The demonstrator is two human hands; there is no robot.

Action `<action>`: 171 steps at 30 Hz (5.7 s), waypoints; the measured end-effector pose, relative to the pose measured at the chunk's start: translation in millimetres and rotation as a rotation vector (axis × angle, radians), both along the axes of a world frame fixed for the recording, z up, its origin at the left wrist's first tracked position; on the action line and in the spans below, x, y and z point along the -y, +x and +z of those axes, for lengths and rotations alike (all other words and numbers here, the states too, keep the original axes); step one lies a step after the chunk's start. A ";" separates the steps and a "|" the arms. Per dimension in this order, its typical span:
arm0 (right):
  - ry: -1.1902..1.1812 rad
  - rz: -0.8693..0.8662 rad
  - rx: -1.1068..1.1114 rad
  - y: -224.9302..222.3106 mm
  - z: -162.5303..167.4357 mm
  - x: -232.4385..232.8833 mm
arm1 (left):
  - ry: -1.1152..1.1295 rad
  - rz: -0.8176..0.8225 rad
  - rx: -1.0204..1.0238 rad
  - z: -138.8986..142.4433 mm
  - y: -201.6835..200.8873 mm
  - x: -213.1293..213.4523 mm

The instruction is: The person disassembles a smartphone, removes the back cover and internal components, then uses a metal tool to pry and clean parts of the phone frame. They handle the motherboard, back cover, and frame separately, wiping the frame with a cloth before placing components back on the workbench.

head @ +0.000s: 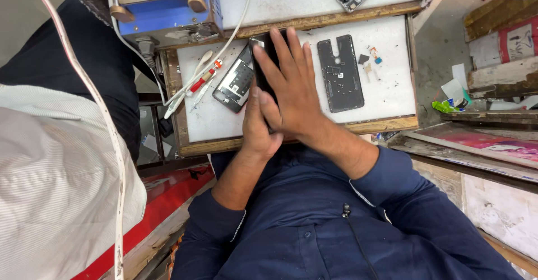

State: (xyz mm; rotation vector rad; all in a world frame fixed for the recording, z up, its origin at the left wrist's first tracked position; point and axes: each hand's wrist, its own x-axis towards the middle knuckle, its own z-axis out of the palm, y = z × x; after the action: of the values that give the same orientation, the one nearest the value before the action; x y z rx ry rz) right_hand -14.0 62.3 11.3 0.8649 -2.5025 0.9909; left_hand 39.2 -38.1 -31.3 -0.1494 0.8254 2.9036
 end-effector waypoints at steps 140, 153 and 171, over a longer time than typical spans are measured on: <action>-1.121 0.343 0.820 -14.5 -38.2 -31.4 | -1.210 0.258 -0.419 23.9 -3.2 -16.4; -1.046 0.359 0.821 21.4 -72.8 -34.5 | -1.591 0.384 -0.377 14.8 -20.1 -7.6; -1.120 0.064 1.136 11.7 -63.4 -48.2 | -1.088 0.116 -0.359 -15.5 -1.6 -13.4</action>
State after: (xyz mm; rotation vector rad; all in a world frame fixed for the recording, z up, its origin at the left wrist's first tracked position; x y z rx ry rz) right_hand -2.3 110.5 -52.1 -0.0686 -1.8272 3.0226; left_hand 37.6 -24.7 -46.9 0.2504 2.4066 2.2297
